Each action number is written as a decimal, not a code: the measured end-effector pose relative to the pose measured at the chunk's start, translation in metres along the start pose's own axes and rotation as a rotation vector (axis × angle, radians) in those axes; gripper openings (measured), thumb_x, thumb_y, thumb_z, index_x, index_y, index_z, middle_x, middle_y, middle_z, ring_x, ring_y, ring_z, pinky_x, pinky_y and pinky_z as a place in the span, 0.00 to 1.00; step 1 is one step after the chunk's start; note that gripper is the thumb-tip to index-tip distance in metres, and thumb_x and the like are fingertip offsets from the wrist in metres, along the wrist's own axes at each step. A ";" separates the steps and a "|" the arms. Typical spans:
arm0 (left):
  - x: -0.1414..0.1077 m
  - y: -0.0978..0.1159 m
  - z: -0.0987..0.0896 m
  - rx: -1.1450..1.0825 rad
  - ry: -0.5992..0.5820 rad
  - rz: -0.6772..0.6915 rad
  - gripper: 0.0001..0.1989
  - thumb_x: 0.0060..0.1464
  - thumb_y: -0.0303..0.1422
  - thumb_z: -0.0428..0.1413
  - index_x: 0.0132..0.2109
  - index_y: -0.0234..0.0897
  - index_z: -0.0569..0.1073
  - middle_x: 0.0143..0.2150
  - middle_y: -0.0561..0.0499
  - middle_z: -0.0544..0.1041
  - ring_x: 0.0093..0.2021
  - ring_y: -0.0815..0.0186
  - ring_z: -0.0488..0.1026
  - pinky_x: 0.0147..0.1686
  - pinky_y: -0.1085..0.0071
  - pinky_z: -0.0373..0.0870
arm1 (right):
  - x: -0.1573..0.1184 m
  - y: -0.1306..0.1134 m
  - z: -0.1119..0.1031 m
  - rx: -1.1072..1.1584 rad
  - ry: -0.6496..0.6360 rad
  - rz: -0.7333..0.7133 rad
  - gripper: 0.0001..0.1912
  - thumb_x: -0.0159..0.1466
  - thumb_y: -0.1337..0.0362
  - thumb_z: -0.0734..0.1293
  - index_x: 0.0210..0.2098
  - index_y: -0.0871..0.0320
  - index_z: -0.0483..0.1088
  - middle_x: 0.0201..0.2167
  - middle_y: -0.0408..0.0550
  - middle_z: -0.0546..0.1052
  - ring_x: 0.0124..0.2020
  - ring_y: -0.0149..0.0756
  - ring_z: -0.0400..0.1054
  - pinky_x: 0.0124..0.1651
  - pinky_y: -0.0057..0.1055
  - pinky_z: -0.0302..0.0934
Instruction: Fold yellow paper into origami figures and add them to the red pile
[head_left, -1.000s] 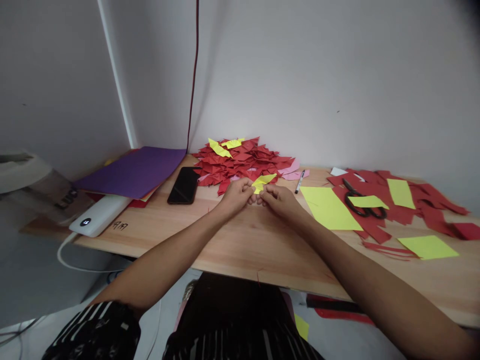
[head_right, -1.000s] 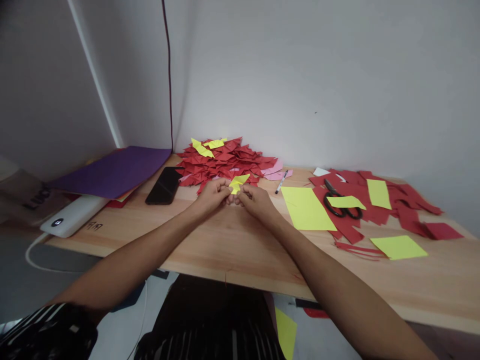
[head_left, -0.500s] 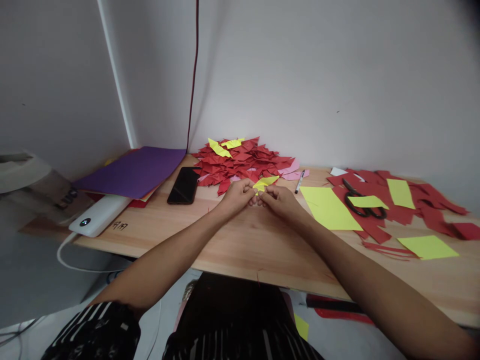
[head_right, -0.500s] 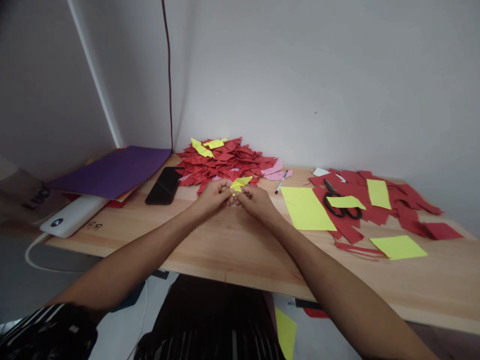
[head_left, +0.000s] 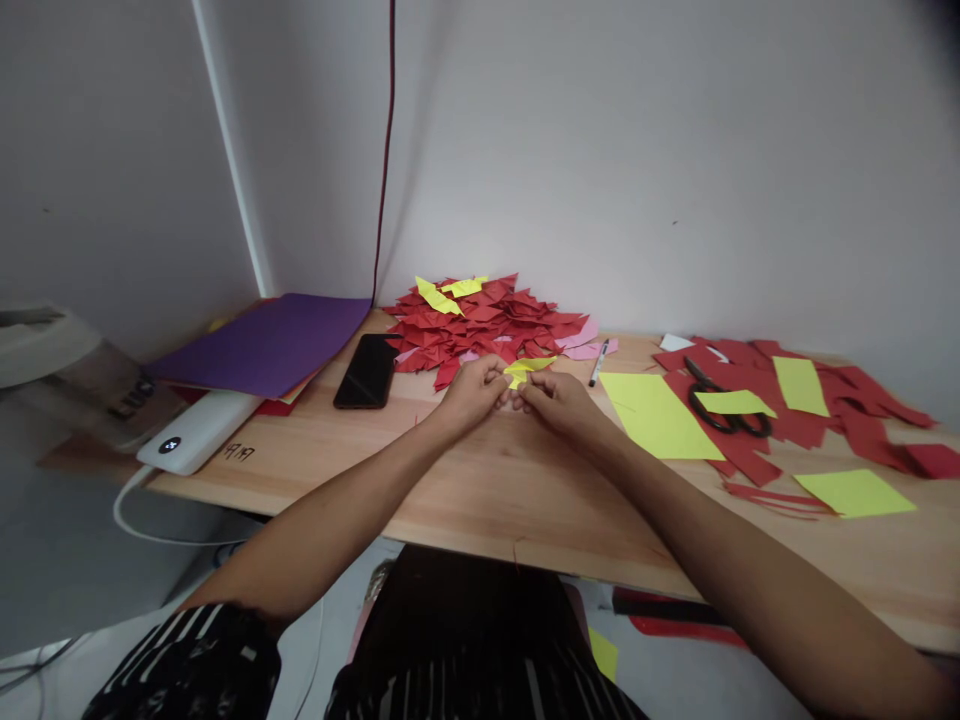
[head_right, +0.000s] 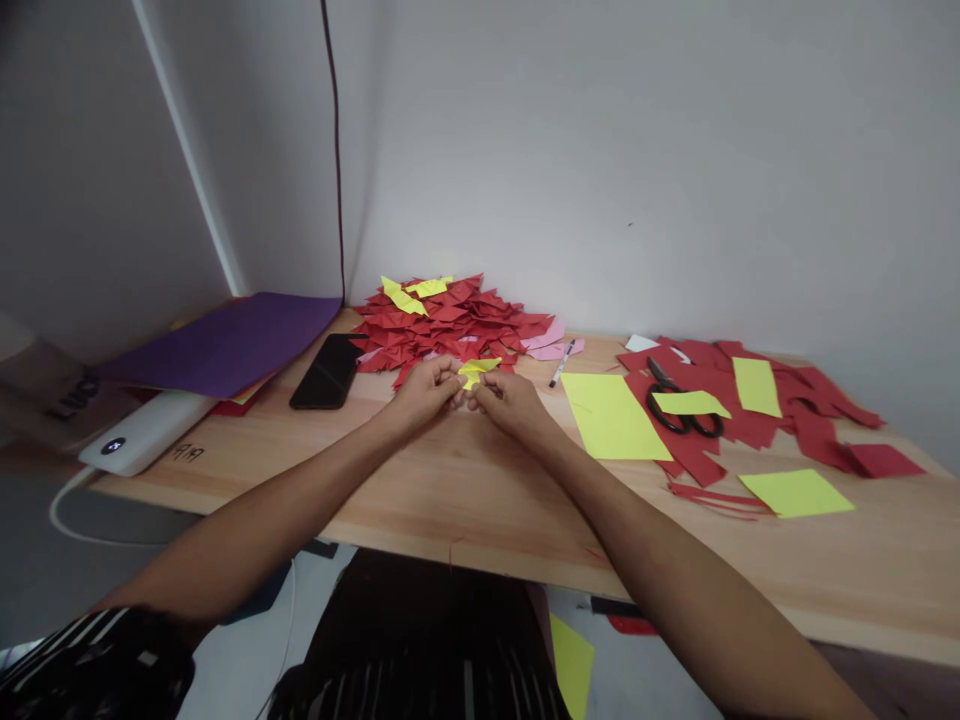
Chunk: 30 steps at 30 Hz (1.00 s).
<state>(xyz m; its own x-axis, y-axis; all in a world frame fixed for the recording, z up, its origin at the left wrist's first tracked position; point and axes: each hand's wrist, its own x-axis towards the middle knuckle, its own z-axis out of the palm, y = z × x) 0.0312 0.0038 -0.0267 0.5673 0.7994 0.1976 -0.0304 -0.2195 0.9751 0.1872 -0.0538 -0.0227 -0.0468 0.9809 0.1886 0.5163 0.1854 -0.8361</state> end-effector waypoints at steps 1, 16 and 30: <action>0.000 0.000 0.000 -0.003 0.000 -0.001 0.03 0.53 0.28 0.52 0.31 0.34 0.66 0.19 0.57 0.68 0.18 0.76 0.62 0.20 0.79 0.57 | 0.000 0.000 0.000 -0.005 0.004 0.008 0.12 0.59 0.58 0.61 0.26 0.59 0.71 0.24 0.45 0.75 0.25 0.32 0.66 0.31 0.28 0.58; 0.001 -0.001 -0.004 0.059 0.069 -0.004 0.06 0.51 0.32 0.55 0.31 0.34 0.68 0.20 0.56 0.69 0.19 0.76 0.62 0.21 0.78 0.54 | -0.003 -0.008 -0.001 -0.005 0.117 0.078 0.25 0.62 0.46 0.60 0.23 0.60 0.70 0.19 0.47 0.72 0.23 0.32 0.64 0.28 0.29 0.56; 0.001 0.010 -0.007 0.038 0.232 0.001 0.08 0.52 0.34 0.55 0.29 0.34 0.67 0.21 0.57 0.66 0.21 0.75 0.60 0.23 0.77 0.55 | 0.001 -0.002 -0.002 0.356 0.185 0.124 0.14 0.54 0.60 0.66 0.38 0.57 0.63 0.22 0.38 0.71 0.20 0.27 0.61 0.24 0.25 0.52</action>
<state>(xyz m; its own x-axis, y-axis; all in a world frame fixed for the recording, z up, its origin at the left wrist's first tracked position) 0.0257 0.0063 -0.0160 0.3632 0.9053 0.2204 0.0029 -0.2377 0.9713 0.1884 -0.0535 -0.0201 0.1684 0.9761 0.1374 0.1787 0.1069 -0.9781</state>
